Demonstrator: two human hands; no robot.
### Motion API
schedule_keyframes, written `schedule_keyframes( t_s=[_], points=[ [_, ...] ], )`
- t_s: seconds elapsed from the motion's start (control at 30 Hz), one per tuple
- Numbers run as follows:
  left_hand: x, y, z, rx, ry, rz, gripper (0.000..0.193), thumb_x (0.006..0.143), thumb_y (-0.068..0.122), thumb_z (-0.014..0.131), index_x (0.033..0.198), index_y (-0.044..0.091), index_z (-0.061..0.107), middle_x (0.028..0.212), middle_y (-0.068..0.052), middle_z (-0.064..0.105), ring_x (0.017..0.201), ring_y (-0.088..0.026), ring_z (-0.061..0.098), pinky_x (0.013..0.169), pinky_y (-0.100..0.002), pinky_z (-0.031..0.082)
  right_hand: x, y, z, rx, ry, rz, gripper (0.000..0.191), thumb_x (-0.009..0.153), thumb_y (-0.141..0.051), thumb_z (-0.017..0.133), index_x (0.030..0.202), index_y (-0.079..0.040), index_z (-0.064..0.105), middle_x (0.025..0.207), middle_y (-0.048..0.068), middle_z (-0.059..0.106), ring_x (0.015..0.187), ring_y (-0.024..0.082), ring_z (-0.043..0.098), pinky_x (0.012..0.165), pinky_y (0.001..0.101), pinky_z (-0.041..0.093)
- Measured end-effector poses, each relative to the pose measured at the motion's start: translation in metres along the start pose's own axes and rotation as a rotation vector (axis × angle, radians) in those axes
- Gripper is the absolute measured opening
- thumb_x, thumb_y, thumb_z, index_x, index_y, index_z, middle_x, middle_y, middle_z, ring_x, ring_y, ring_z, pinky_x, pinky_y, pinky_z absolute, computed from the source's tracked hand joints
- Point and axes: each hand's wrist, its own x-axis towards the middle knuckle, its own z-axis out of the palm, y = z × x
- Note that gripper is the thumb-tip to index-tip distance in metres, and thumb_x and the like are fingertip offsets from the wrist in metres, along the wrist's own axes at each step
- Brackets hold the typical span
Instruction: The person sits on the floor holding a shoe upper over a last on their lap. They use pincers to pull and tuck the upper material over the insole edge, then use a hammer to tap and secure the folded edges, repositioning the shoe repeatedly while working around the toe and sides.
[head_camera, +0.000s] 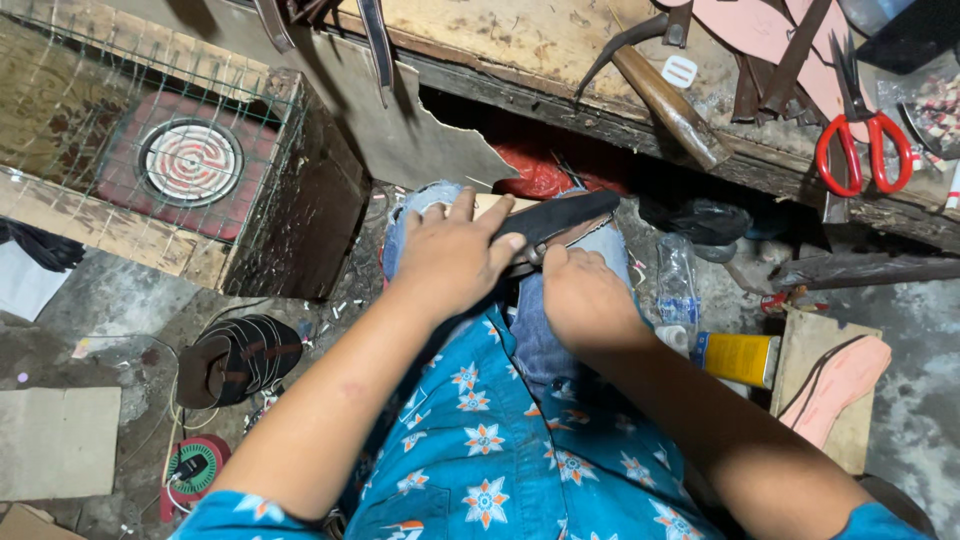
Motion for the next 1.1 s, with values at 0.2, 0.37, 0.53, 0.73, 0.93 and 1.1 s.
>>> schedule_keyframes(
  t_s=[0.2,0.37,0.53,0.73,0.93,1.1],
  points=[
    [0.001,0.006,0.001,-0.006,0.021,0.061,0.060,0.094,0.051,0.054,0.148,0.024,0.049,0.151,-0.020,0.047,0.121,-0.046,0.055,0.094,-0.063,0.040,-0.002,0.019,-0.009,0.022,-0.037,-0.103,0.031,0.075,-0.006,0.060,0.104,0.004,0.056,0.098,0.026,0.067,0.096,0.041,0.066,0.086,0.0477,0.053],
    [-0.004,0.008,0.001,0.060,0.071,0.099,0.059,0.096,0.049,0.057,0.145,0.017,0.053,0.145,-0.022,0.053,0.115,-0.047,0.060,0.092,-0.061,0.045,-0.005,0.028,-0.014,0.008,0.022,-0.019,0.025,0.082,-0.002,0.057,0.106,0.004,0.056,0.095,0.026,0.068,0.090,0.043,0.069,0.083,0.0503,0.054],
    [-0.003,0.010,0.001,0.098,0.119,0.121,0.058,0.094,0.049,0.059,0.141,0.015,0.056,0.141,-0.022,0.056,0.109,-0.047,0.061,0.088,-0.059,0.047,-0.003,0.024,-0.014,0.031,0.041,0.002,0.028,0.079,-0.003,0.058,0.106,0.005,0.056,0.093,0.028,0.068,0.088,0.044,0.069,0.078,0.0514,0.054],
    [-0.009,0.016,0.001,0.127,0.159,0.136,0.059,0.092,0.048,0.061,0.140,0.013,0.056,0.137,-0.023,0.058,0.107,-0.048,0.061,0.087,-0.057,0.047,-0.006,0.028,-0.028,0.096,-0.129,0.030,0.022,0.093,-0.015,0.058,0.104,0.004,0.055,0.092,0.027,0.069,0.089,0.042,0.070,0.080,0.0488,0.055],
    [-0.010,0.009,0.005,0.084,0.143,0.154,0.056,0.094,0.048,0.060,0.138,0.012,0.057,0.139,-0.023,0.057,0.111,-0.048,0.061,0.092,-0.057,0.047,-0.017,0.032,-0.005,0.151,0.268,-0.118,0.020,0.093,-0.019,0.062,0.099,0.000,0.058,0.090,0.021,0.066,0.088,0.041,0.065,0.077,0.0498,0.052],
    [0.001,0.000,0.008,0.012,0.079,0.136,0.056,0.097,0.047,0.057,0.140,0.011,0.057,0.142,-0.024,0.055,0.115,-0.048,0.060,0.097,-0.057,0.046,-0.005,0.035,0.018,0.093,0.517,-0.216,0.018,0.089,-0.013,0.064,0.102,-0.002,0.057,0.095,0.018,0.062,0.092,0.038,0.064,0.077,0.0464,0.053]
  ],
)
